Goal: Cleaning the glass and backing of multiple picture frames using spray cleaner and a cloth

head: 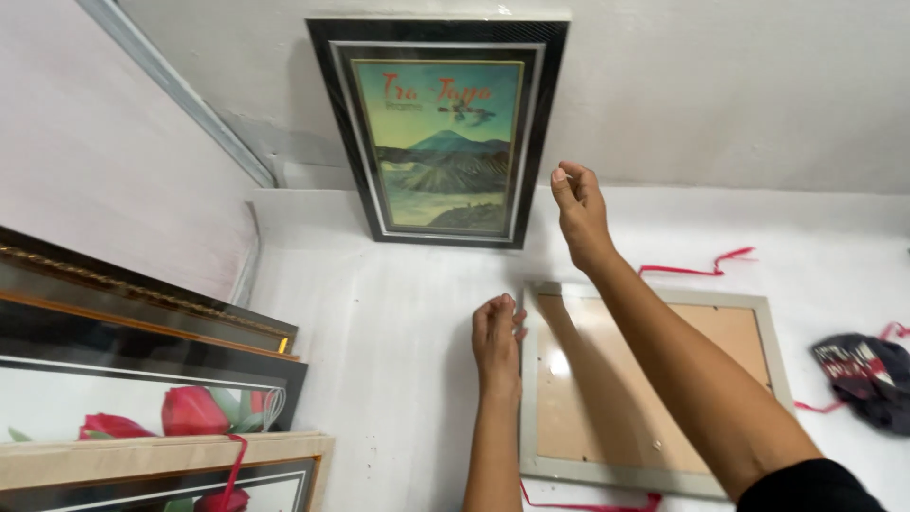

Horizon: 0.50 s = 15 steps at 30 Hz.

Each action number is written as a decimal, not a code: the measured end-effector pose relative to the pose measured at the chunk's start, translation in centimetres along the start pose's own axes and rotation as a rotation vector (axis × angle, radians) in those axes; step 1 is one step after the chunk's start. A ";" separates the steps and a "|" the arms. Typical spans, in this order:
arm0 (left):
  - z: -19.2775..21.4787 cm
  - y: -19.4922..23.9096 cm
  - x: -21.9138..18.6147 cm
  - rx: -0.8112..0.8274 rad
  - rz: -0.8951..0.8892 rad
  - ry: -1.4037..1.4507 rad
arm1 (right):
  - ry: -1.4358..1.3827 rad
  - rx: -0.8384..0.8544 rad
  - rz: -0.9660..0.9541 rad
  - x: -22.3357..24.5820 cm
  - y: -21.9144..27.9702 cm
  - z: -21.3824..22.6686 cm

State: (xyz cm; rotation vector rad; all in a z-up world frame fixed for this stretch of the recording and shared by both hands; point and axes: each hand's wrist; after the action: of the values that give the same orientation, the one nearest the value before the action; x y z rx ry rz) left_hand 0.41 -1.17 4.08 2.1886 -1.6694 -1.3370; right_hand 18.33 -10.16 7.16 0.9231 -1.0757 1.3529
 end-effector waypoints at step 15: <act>2.9 -1.1 2.9 0.179 -0.274 -1.460 | 1.065 -0.086 -0.503 -11.8 15.2 40.8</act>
State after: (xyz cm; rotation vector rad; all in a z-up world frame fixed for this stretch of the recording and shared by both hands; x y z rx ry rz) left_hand -0.62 -1.86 0.00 1.3833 -1.6919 -3.4246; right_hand 1.59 -52.03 5.90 0.2595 -0.0620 1.1023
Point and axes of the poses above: each hand's wrist, its own y-axis away from the middle knuckle, its own z-axis out of the back of the hand, x = y × z, and after that the axes turned 15 degrees about y, right-handed
